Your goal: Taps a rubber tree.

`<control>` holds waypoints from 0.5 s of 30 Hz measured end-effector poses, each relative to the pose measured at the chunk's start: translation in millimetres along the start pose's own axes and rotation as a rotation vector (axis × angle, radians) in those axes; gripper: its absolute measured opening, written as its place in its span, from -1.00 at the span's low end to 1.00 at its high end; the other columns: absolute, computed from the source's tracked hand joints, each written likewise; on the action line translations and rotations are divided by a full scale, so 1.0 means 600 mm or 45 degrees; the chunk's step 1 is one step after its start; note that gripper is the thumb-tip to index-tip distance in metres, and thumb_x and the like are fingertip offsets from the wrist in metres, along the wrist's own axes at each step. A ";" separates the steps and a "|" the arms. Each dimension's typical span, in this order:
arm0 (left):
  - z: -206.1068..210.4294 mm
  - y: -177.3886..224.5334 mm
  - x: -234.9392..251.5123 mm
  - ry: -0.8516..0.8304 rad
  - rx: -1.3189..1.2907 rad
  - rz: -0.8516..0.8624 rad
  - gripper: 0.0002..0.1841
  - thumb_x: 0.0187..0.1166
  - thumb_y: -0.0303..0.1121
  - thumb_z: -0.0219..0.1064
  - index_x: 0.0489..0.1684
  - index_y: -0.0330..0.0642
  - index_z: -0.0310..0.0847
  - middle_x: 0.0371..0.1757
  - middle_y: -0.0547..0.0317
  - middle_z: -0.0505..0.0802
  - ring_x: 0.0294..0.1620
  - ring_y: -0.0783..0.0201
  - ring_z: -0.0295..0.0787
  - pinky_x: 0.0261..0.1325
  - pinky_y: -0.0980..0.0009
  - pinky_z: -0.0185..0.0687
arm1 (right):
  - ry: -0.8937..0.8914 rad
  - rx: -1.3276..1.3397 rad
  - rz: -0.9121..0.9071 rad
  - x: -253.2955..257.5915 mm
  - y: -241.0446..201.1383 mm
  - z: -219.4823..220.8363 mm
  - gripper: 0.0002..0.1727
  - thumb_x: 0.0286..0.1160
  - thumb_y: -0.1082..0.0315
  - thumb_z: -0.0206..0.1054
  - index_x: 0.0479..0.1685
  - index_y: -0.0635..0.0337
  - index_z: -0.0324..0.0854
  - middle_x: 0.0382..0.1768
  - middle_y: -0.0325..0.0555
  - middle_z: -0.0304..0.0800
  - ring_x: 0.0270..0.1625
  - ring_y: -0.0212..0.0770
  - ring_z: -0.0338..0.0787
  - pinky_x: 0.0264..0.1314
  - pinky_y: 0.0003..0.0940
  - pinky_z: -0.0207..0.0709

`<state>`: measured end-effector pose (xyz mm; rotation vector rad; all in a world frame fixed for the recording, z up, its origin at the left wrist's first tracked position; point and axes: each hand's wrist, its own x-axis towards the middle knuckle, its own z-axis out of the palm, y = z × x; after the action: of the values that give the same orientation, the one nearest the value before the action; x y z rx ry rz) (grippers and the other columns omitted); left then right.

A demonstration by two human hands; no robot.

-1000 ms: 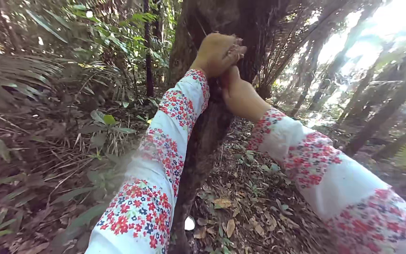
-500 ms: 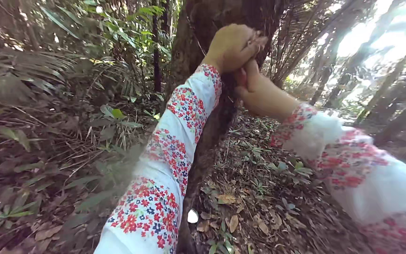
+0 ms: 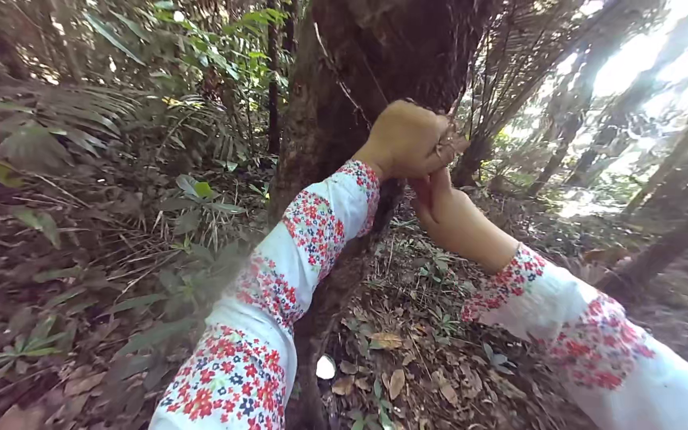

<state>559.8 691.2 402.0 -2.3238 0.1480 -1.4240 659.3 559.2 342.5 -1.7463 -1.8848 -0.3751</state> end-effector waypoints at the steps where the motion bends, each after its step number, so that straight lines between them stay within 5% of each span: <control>1: -0.002 -0.005 0.003 -0.035 -0.001 0.001 -0.44 0.61 -0.05 0.04 -0.58 -0.38 0.68 -0.52 -0.16 0.81 -0.31 -0.17 0.87 -0.23 -0.16 0.55 | 0.003 0.001 -0.001 0.005 0.002 -0.005 -0.37 0.73 0.38 0.09 0.72 0.36 -0.02 -0.30 0.25 0.74 -0.33 0.22 0.81 -0.22 0.24 0.62; 5: 0.048 -0.104 0.002 0.186 0.175 0.116 -0.32 0.73 0.16 -0.13 -0.54 -0.19 0.68 -0.52 -0.03 0.81 -0.38 -0.06 0.83 -0.27 -0.13 0.56 | 0.054 0.003 -0.050 0.060 0.012 0.001 -0.40 0.79 0.31 0.08 0.71 0.34 0.02 -0.17 0.29 0.79 -0.16 0.30 0.86 -0.05 0.29 0.64; 10: 0.025 -0.008 -0.012 0.056 0.101 0.032 -0.38 0.58 0.05 -0.03 -0.70 -0.31 0.63 -0.60 -0.11 0.79 -0.42 -0.11 0.85 -0.28 -0.13 0.56 | 0.022 0.092 -0.075 0.016 0.032 0.028 -0.45 0.74 0.41 0.13 0.64 0.39 0.09 0.00 0.30 0.80 -0.08 0.26 0.88 -0.03 0.26 0.67; 12: 0.028 -0.043 -0.013 0.089 0.113 0.086 -0.37 0.63 0.07 -0.04 -0.63 -0.30 0.66 -0.56 -0.11 0.80 -0.40 -0.12 0.85 -0.26 -0.16 0.57 | 0.046 0.078 -0.096 0.027 0.020 0.018 -0.44 0.73 0.40 0.12 0.65 0.36 0.10 -0.17 0.28 0.78 -0.20 0.26 0.85 -0.14 0.27 0.65; 15: 0.061 -0.095 -0.018 0.233 0.187 0.137 -0.32 0.73 0.19 -0.13 -0.58 -0.16 0.63 -0.57 0.02 0.77 -0.44 -0.01 0.79 -0.29 -0.10 0.53 | 0.042 0.075 -0.152 0.045 0.029 0.015 -0.40 0.74 0.37 0.08 0.71 0.32 0.01 -0.09 0.27 0.81 -0.14 0.26 0.88 -0.07 0.26 0.68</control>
<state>579.4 757.1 401.1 -2.0365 0.2098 -1.5373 674.0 588.8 347.9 -1.5847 -1.9618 -0.3871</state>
